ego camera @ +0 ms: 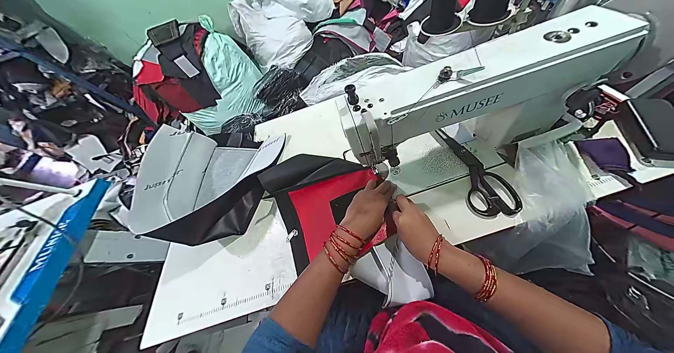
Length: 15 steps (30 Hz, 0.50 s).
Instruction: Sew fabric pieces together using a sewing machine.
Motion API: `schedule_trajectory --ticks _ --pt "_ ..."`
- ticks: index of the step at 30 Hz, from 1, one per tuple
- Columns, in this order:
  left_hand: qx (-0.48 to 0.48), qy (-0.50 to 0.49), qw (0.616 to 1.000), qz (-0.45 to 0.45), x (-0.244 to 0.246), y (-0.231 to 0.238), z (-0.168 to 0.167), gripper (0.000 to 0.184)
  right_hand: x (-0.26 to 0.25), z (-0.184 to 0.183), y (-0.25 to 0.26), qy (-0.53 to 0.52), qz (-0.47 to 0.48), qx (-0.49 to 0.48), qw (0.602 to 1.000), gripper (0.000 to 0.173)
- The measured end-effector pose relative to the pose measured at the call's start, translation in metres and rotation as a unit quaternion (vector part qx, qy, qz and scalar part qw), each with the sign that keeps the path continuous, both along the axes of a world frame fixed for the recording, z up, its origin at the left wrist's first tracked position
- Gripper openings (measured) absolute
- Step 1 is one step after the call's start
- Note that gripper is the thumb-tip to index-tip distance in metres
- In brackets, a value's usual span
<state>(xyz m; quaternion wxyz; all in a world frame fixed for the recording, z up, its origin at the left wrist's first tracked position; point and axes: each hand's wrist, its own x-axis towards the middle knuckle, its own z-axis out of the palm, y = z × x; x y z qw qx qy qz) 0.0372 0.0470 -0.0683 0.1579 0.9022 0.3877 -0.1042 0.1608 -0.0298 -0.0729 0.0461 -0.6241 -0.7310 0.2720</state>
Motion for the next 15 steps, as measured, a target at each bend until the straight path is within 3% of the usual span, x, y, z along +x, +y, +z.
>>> schedule_trajectory --ticks 7,11,15 --pt "0.122 -0.221 0.967 -0.026 -0.029 -0.011 -0.032 0.041 -0.001 -0.012 -0.001 0.017 -0.022 0.067 0.997 0.027" --pt "0.121 -0.212 0.97 0.003 -0.034 -0.019 -0.033 0.042 -0.002 -0.025 -0.003 0.012 -0.029 0.16 0.987 0.028" --pt "0.092 -0.188 0.978 0.014 -0.032 -0.021 -0.028 0.042 -0.003 -0.024 -0.003 -0.002 -0.03 0.165 0.986 0.028"
